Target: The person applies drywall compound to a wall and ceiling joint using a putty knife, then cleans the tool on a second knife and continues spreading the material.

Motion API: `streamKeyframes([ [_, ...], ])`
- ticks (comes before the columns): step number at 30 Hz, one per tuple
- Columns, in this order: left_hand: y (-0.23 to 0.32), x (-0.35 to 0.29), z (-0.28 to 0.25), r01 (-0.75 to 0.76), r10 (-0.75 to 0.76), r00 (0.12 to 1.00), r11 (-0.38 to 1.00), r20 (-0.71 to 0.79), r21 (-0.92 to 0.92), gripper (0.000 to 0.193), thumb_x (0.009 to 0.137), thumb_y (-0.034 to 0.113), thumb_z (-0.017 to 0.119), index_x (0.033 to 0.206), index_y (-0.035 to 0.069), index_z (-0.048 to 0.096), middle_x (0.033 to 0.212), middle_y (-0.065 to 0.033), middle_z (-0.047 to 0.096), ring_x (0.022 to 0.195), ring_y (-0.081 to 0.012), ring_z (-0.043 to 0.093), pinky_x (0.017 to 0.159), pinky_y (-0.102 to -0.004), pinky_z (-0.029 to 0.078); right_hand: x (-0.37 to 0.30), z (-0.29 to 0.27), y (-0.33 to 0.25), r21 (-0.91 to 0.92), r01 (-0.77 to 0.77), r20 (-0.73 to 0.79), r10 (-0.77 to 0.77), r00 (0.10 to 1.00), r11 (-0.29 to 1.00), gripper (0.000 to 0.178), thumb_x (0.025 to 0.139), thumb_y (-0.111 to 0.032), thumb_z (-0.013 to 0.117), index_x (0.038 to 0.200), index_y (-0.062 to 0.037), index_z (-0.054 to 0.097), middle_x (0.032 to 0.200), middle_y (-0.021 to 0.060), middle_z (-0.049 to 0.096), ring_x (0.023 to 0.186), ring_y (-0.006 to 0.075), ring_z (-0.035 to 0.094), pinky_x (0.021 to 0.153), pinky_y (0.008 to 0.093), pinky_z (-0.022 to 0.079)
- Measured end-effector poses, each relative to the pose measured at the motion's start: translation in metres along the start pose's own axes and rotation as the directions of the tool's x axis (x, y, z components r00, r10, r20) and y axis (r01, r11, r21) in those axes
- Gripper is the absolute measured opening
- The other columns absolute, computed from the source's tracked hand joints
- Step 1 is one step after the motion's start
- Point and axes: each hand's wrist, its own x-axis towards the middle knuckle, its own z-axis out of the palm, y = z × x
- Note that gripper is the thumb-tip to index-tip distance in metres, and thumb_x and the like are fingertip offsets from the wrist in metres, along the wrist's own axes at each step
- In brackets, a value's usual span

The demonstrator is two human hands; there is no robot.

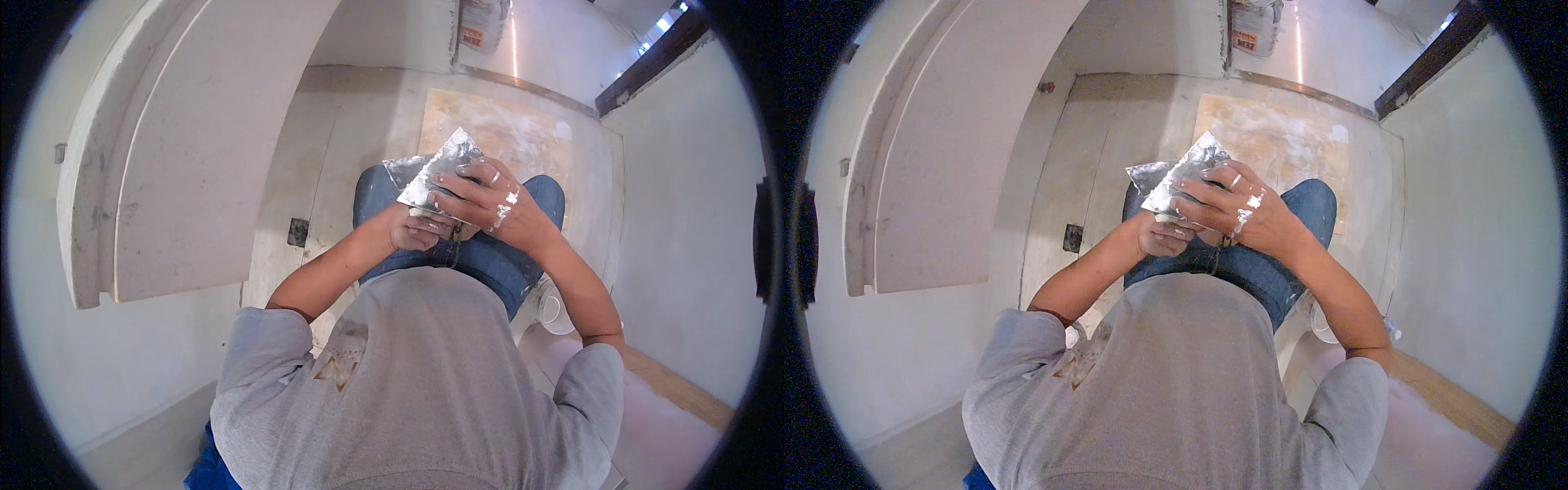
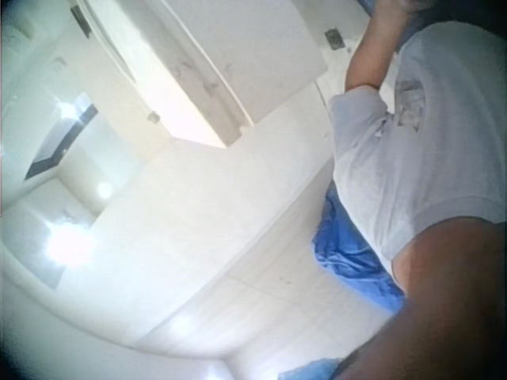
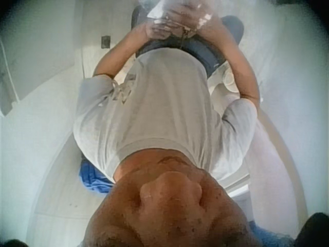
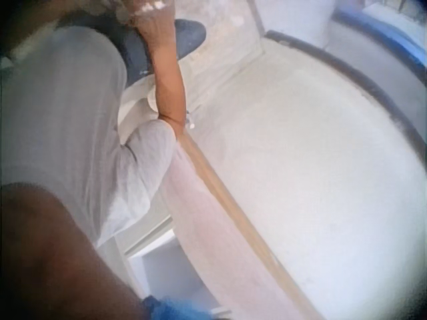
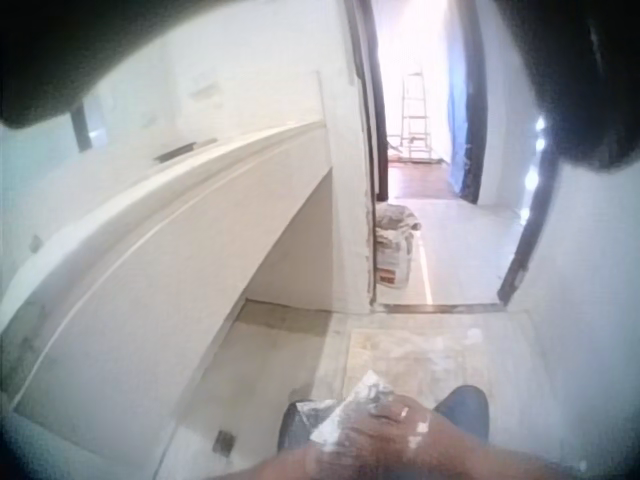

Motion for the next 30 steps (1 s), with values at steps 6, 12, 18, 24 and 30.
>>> streamKeyframes([
  [6, -0.012, 0.011, -0.012, -0.089, 0.093, 0.991, 0.995, -0.091, 0.05, 0.036, 0.094, 0.043, 0.044, 0.083, 0.01, 0.053, 0.062, -0.0004, 0.047, 0.038, -0.0042, 0.044, 0.03, -0.0158, 0.033, 0.011, 0.005, -0.008, 0.131, 0.023, -0.06, -0.015, 0.998, 0.991, 0.047, 0.069, -0.016, 0.063, 0.115, -0.0218, 0.06, 0.125, -0.0034, 0.052, 0.097, 0.0208, 0.051, 0.087, 0.0377, 0.047],
  [12, 0.0, 0.004, -0.019, 0.041, -0.042, 0.998, 0.999, 0.048, 0.015, 0.03, 0.095, 0.037, 0.045, 0.084, 0.01, 0.052, 0.063, 0.0017, 0.046, 0.04, -0.0027, 0.044, 0.033, -0.0145, 0.033, -0.006, 0.0, 0.0, 0.084, -0.03, 0.025, 0.028, 0.999, 0.996, 0.046, 0.068, -0.017, 0.066, 0.114, -0.0206, 0.059, 0.123, -0.0026, 0.054, 0.101, 0.0226, 0.052, 0.088, 0.0382, 0.047],
  [18, -0.008, 0.013, -0.013, -0.056, 0.056, 0.998, 0.997, 0.012, 0.044, 0.019, 0.095, 0.026, 0.047, 0.088, 0.009, 0.054, 0.068, 0.0018, 0.049, 0.045, -0.0002, 0.045, 0.036, -0.0141, 0.034, 0.019, 0.0, -0.006, 0.165, -0.101, -0.105, 0.12, 0.987, 0.981, 0.046, 0.069, -0.01, 0.065, 0.114, -0.018, 0.06, 0.123, 0.0009, 0.057, 0.102, 0.0249, 0.054, 0.09, 0.0377, 0.044],
  [24, 0.015, 0.008, -0.007, -0.545, 0.571, 0.768, 0.82, -0.289, 0.173, 0.007, 0.095, 0.015, 0.048, 0.093, 0.009, 0.052, 0.074, -0.0006, 0.055, 0.055, -0.0056, 0.053, 0.049, -0.0175, 0.048, -0.005, -0.002, -0.005, -0.006, -0.308, -0.166, 0.303, 0.939, 0.951, 0.048, 0.068, -0.007, 0.064, 0.115, -0.0129, 0.061, 0.118, 0.003, 0.06, 0.096, 0.0251, 0.053, 0.086, 0.0367, 0.044],
  [30, 0.014, 0.02, 0.006, -0.778, 0.769, 0.599, 0.625, -0.224, 0.066, 0.017, 0.099, 0.022, 0.042, 0.097, 0.009, 0.052, 0.086, -0.0031, 0.06, 0.069, -0.012, 0.06, 0.065, -0.0249, 0.056, -0.021, 0.021, -0.026, 0.126, -0.465, -0.218, 0.482, 0.849, 0.876, 0.055, 0.064, -0.001, 0.065, 0.117, -0.0095, 0.059, 0.12, 0.0056, 0.059, 0.1, 0.0276, 0.052, 0.088, 0.039, 0.044],
])
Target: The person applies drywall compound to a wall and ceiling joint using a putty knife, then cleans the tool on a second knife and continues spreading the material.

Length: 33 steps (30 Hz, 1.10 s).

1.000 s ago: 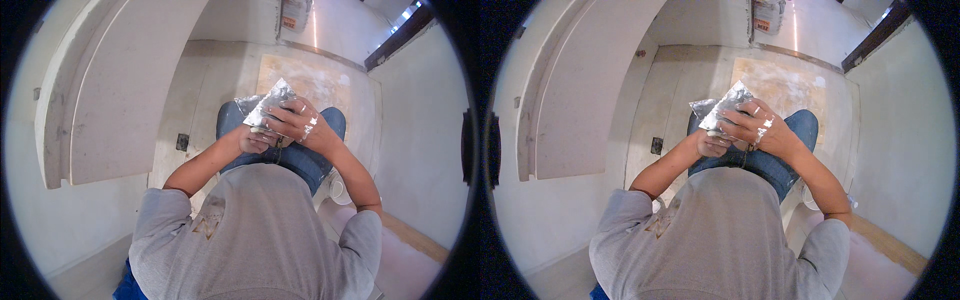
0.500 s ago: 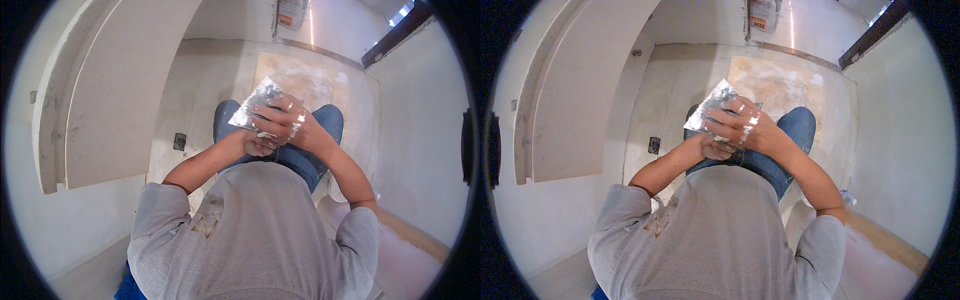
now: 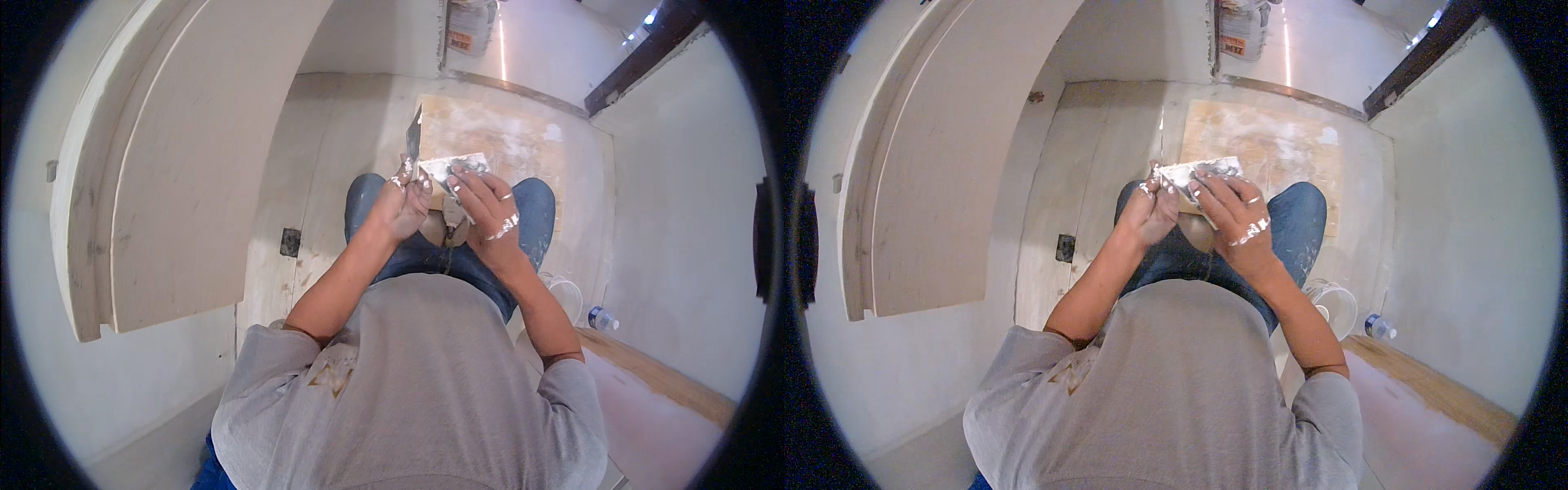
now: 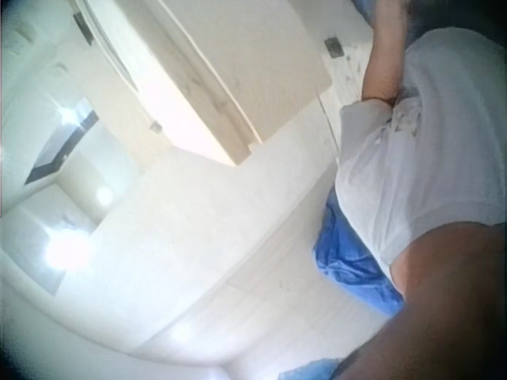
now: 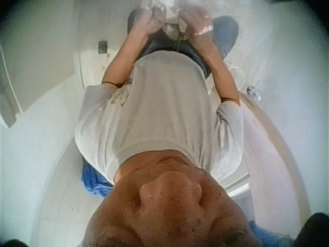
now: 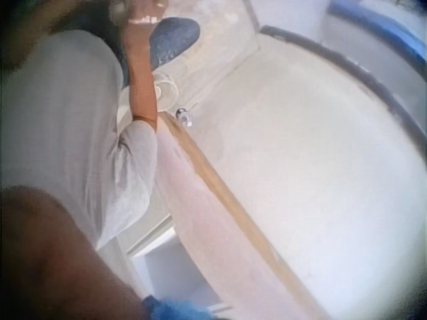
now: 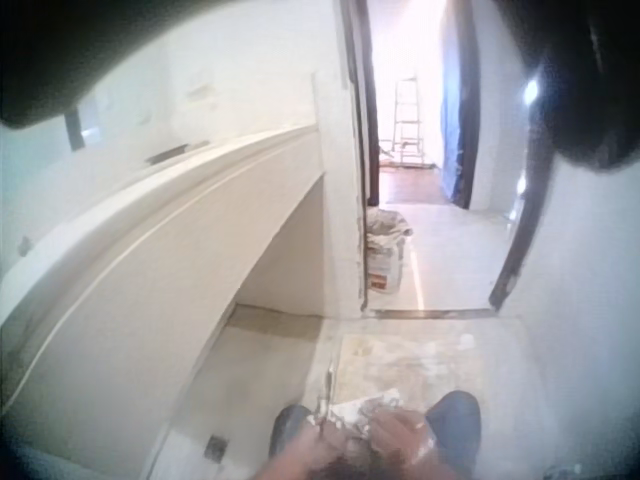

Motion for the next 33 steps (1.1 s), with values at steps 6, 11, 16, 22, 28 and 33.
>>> streamKeyframes([
  [6, -0.016, -0.018, 0.025, -0.169, 0.21, 0.966, 0.955, -0.154, 0.246, 0.024, 0.098, 0.02, 0.043, 0.109, 0.0, 0.051, 0.098, -0.0126, 0.063, 0.081, -0.0172, 0.066, 0.069, -0.0261, 0.058, -0.002, 0.014, -0.004, -0.08, 0.009, -0.101, -0.017, 0.995, 0.997, 0.056, 0.064, 0.003, 0.062, 0.119, -0.0096, 0.058, 0.121, 0.0065, 0.058, 0.1, 0.0276, 0.052, 0.087, 0.0394, 0.044],
  [11, -0.012, -0.029, 0.028, -0.387, 0.488, 0.873, 0.682, 0.007, 0.621, 0.022, 0.093, 0.014, 0.053, 0.103, 0.003, 0.037, 0.096, -0.0156, 0.058, 0.077, -0.0254, 0.066, 0.062, -0.0304, 0.059, 0.019, 0.002, 0.012, -0.194, -0.033, -0.105, 0.012, 0.994, 0.98, 0.056, 0.065, 0.006, 0.056, 0.119, -0.0071, 0.058, 0.121, 0.0074, 0.058, 0.1, 0.0283, 0.052, 0.086, 0.0392, 0.044],
  [16, -0.018, -0.027, 0.033, -0.537, 0.656, 0.748, 0.507, 0.102, 0.674, 0.024, 0.092, 0.012, 0.056, 0.104, 0.002, 0.038, 0.095, -0.0133, 0.057, 0.075, -0.0229, 0.065, 0.059, -0.0289, 0.059, 0.011, 0.007, 0.007, -0.206, -0.057, -0.031, 0.052, 0.998, 0.977, 0.051, 0.066, 0.003, 0.056, 0.117, -0.0066, 0.058, 0.118, 0.0066, 0.059, 0.098, 0.027, 0.054, 0.086, 0.0386, 0.044],
  [22, -0.018, -0.023, 0.038, -0.618, 0.689, 0.665, 0.292, 0.287, 0.73, 0.025, 0.09, 0.011, 0.058, 0.105, 0.003, 0.038, 0.093, -0.0097, 0.056, 0.073, -0.0179, 0.063, 0.057, -0.029, 0.059, 0.038, 0.01, 0.019, -0.275, -0.093, -0.061, 0.079, 0.995, 0.957, 0.049, 0.067, 0.004, 0.055, 0.114, -0.0071, 0.059, 0.115, 0.0085, 0.06, 0.097, 0.028, 0.054, 0.085, 0.0385, 0.044],
  [28, -0.01, -0.029, 0.017, -0.543, 0.707, 0.617, 0.065, 0.346, 0.837, 0.027, 0.087, 0.009, 0.061, 0.109, 0.002, 0.046, 0.097, -0.007, 0.056, 0.088, -0.0127, 0.057, 0.075, -0.0293, 0.05, 0.018, -0.019, 0.057, -0.091, -0.176, -0.349, 0.134, 0.928, 0.98, 0.04, 0.073, 0.006, 0.053, 0.112, -0.0043, 0.06, 0.109, 0.0142, 0.061, 0.09, 0.0312, 0.056, 0.083, 0.0389, 0.045],
  [33, -0.012, -0.05, 0.017, -0.504, 0.508, 0.841, 0.612, 0.185, 0.61, 0.033, 0.086, 0.005, 0.056, 0.117, 0.0, 0.047, 0.099, -0.007, 0.058, 0.091, -0.0166, 0.059, 0.08, -0.0302, 0.049, 0.01, -0.037, 0.059, 0.62, -0.326, -0.26, 0.579, 0.772, 0.713, 0.023, 0.086, -0.001, 0.049, 0.107, -0.0005, 0.058, 0.099, 0.0117, 0.063, 0.088, 0.0226, 0.06, 0.081, 0.0351, 0.047],
])
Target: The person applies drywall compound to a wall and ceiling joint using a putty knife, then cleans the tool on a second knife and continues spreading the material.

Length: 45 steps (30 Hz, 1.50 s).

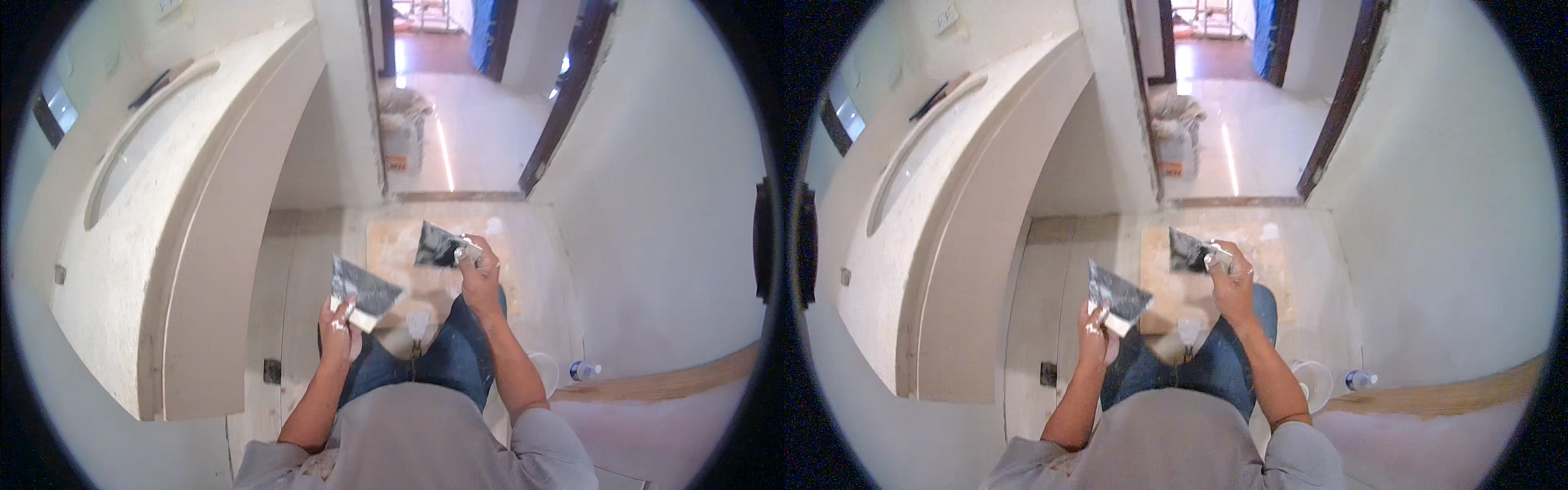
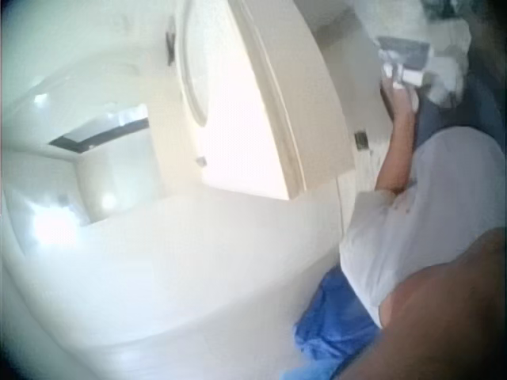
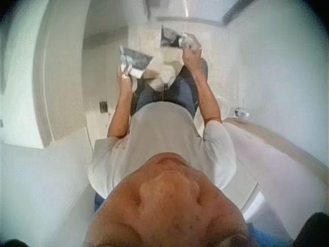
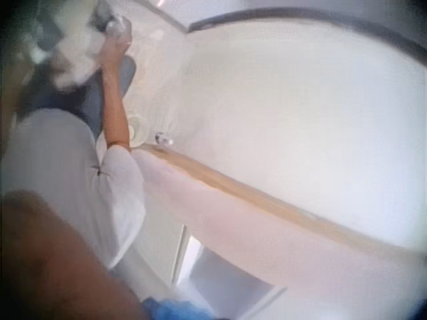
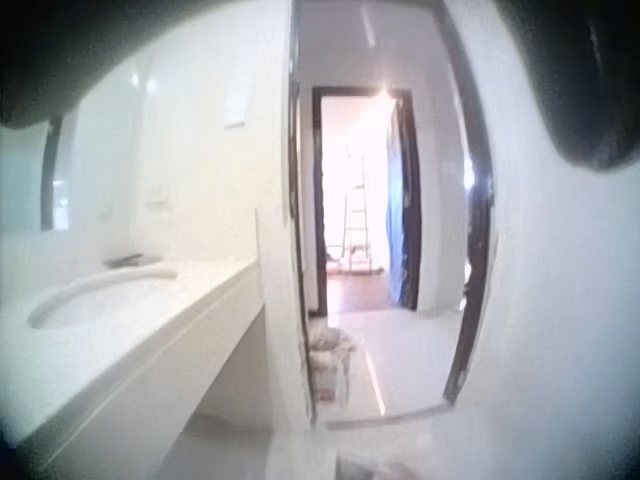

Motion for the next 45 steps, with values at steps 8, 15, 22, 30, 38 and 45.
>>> streamKeyframes([
  [8, 0.017, 0.009, 0.03, 0.188, -0.167, 0.921, 0.982, 0.351, -0.025, 0.022, 0.079, 0.0, 0.055, 0.098, 0.008, 0.047, 0.09, -0.0053, 0.06, 0.078, -0.0115, 0.059, 0.07, -0.0263, 0.049, 0.034, 0.039, 0.017, 0.927, -0.374, 0.36, 0.22, 0.907, 0.024, 0.028, 0.094, -0.033, 0.043, 0.084, -0.0098, 0.054, 0.074, 0.0053, 0.053, 0.061, 0.0118, 0.05, 0.047, 0.0243, 0.042],
  [15, 0.014, 0.008, 0.063, 0.097, -0.148, 0.957, 0.974, 0.248, 0.207, 0.03, 0.083, -0.001, 0.058, 0.11, 0.004, 0.047, 0.097, -0.007, 0.059, 0.086, -0.0112, 0.057, 0.076, -0.0256, 0.047, 0.03, 0.074, 0.046, 0.917, -0.375, 0.399, 0.352, 0.847, -0.137, 0.036, 0.09, -0.044, 0.046, 0.076, -0.0116, 0.052, 0.063, 0.0023, 0.045, 0.051, 0.0147, 0.042, 0.04, 0.0257, 0.033],
  [22, 0.013, 0.017, 0.063, 0.032, -0.143, 0.947, 0.932, 0.287, 0.361, 0.032, 0.085, 0.002, 0.06, 0.114, 0.003, 0.046, 0.103, -0.0075, 0.058, 0.09, -0.0109, 0.055, 0.078, -0.0246, 0.045, 0.038, 0.091, 0.067, 0.826, -0.445, 0.467, -0.022, 0.884, -0.345, 0.021, 0.088, -0.026, 0.05, 0.088, -0.0056, 0.048, 0.075, 0.0045, 0.041, 0.065, 0.0151, 0.038, 0.055, 0.0266, 0.036],
  [30, 0.014, 0.015, 0.076, -0.027, -0.073, 0.954, 0.945, 0.292, 0.326, 0.032, 0.085, 0.0, 0.06, 0.113, 0.001, 0.044, 0.102, -0.0089, 0.057, 0.089, -0.0115, 0.056, 0.078, -0.0246, 0.045, 0.034, 0.093, 0.057, 0.846, -0.488, 0.489, -0.054, 0.871, -0.213, 0.019, 0.092, -0.024, 0.049, 0.091, -0.0058, 0.046, 0.076, 0.0043, 0.04, 0.067, 0.0152, 0.039, 0.056, 0.0274, 0.039],
  [38, 0.007, 0.009, 0.078, -0.104, 0.028, 0.967, 0.951, 0.253, 0.291, 0.036, 0.085, 0.001, 0.062, 0.115, 0.001, 0.043, 0.101, -0.0096, 0.059, 0.088, -0.0126, 0.057, 0.077, -0.0254, 0.047, 0.003, 0.102, 0.057, 0.894, -0.444, 0.444, -0.02, 0.896, -0.064, 0.015, 0.088, -0.014, 0.057, 0.097, -0.009, 0.046, 0.083, 0.0025, 0.046, 0.075, 0.0123, 0.044, 0.064, 0.0252, 0.041],
  [45, 0.017, 0.006, 0.085, -0.06, 0.0, 0.959, 0.977, 0.284, 0.202, 0.038, 0.084, 0.002, 0.062, 0.116, 0.0, 0.042, 0.101, -0.0108, 0.06, 0.09, -0.0139, 0.058, 0.079, -0.0259, 0.048, -0.024, 0.08, 0.019, 0.72, -0.656, 0.455, 0.558, 0.694, 0.227, 0.035, 0.094, -0.037, 0.037, 0.098, -0.0079, 0.057, 0.087, 0.0069, 0.061, 0.075, 0.0188, 0.063, 0.068, 0.033, 0.055],
])
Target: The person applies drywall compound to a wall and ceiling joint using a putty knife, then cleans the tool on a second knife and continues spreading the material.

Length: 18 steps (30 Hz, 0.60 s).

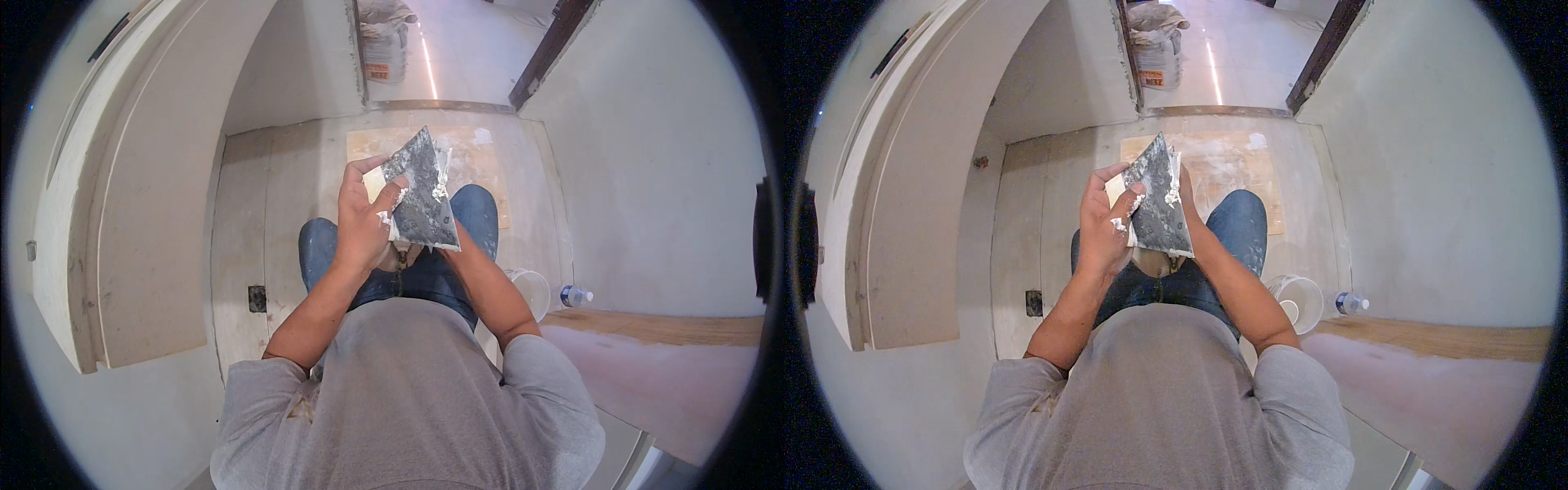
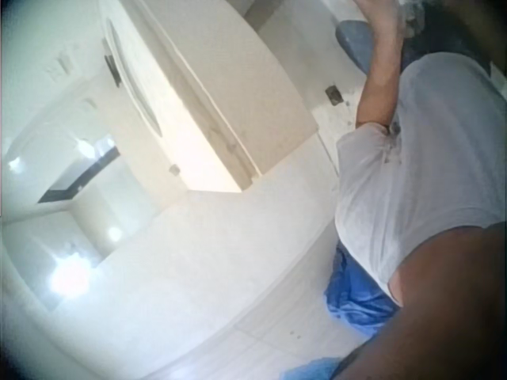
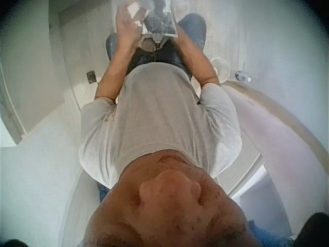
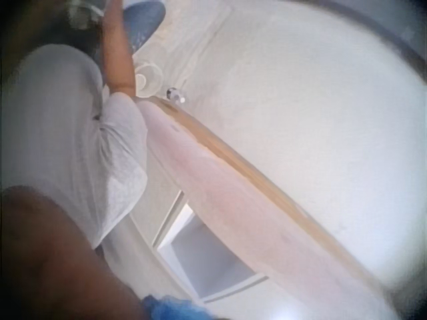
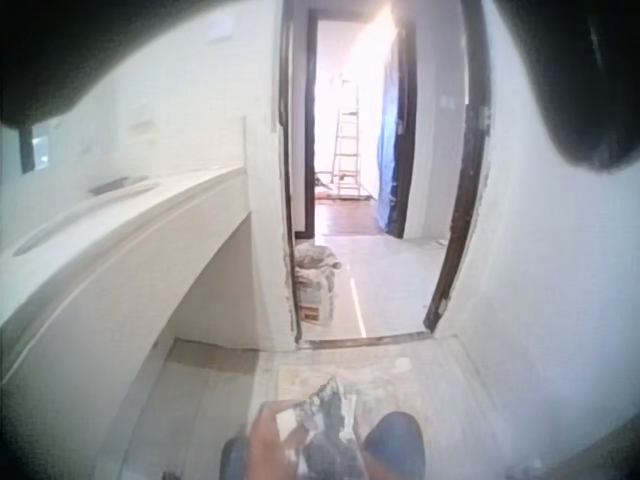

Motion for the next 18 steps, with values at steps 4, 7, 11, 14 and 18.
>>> streamKeyframes([
  [4, -0.003, -0.001, -0.001, -0.001, 0.001, 1.0, 0.999, -0.004, -0.044, 0.038, 0.085, 0.002, 0.062, 0.116, 0.0, 0.042, 0.102, -0.0113, 0.06, 0.09, -0.0138, 0.059, 0.079, -0.0264, 0.048, -0.003, -0.005, -0.004, -0.073, -0.024, -0.031, 0.022, 0.999, 0.997, 0.032, 0.094, -0.032, 0.04, 0.098, -0.0058, 0.058, 0.087, 0.0072, 0.062, 0.076, 0.0159, 0.063, 0.067, 0.0293, 0.055],
  [7, -0.006, -0.002, -0.002, 0.004, -0.007, 0.999, 0.998, -0.041, -0.063, 0.037, 0.085, 0.003, 0.061, 0.117, 0.0, 0.042, 0.102, -0.0111, 0.06, 0.089, -0.0138, 0.059, 0.079, -0.027, 0.049, -0.009, -0.005, -0.005, -0.265, 0.106, 0.082, -0.087, 0.993, 0.958, 0.027, 0.093, -0.025, 0.044, 0.102, -0.0034, 0.058, 0.091, 0.0074, 0.064, 0.078, 0.0133, 0.064, 0.068, 0.0271, 0.055],
  [11, -0.015, 0.001, -0.003, 0.026, -0.04, 0.997, 0.979, -0.064, -0.203, 0.037, 0.085, 0.003, 0.061, 0.117, 0.0, 0.043, 0.102, -0.0107, 0.06, 0.088, -0.0144, 0.06, 0.078, -0.0278, 0.05, -0.005, -0.023, 0.003, -0.323, 0.23, 0.205, -0.169, 0.964, 0.918, 0.036, 0.094, -0.031, 0.046, 0.11, -0.0014, 0.058, 0.097, 0.0086, 0.065, 0.085, 0.0135, 0.064, 0.072, 0.0271, 0.054],
  [14, -0.014, 0.003, -0.007, 0.058, -0.069, 0.997, 0.965, -0.034, -0.256, 0.036, 0.085, 0.002, 0.061, 0.116, 0.001, 0.044, 0.102, -0.0103, 0.06, 0.088, -0.0141, 0.06, 0.078, -0.0274, 0.05, -0.027, 0.015, -0.021, -0.159, 0.022, 0.003, -0.021, 1.0, 0.987, 0.048, 0.095, -0.046, 0.042, 0.114, -0.0039, 0.055, 0.103, 0.0103, 0.063, 0.088, 0.0186, 0.063, 0.08, 0.0326, 0.052],
  [18, -0.013, 0.01, -0.018, 0.138, -0.138, 0.99, 0.989, 0.002, -0.061, 0.033, 0.084, 0.0, 0.06, 0.114, 0.001, 0.045, 0.103, -0.0086, 0.058, 0.09, -0.0128, 0.057, 0.08, -0.0263, 0.047, 0.048, -0.024, -0.002, 0.461, -0.096, 0.562, -0.206, 0.801, 0.882, 0.025, 0.095, -0.032, 0.043, 0.1, -0.0091, 0.053, 0.095, 0.0077, 0.055, 0.083, 0.0169, 0.054, 0.073, 0.0338, 0.049],
])
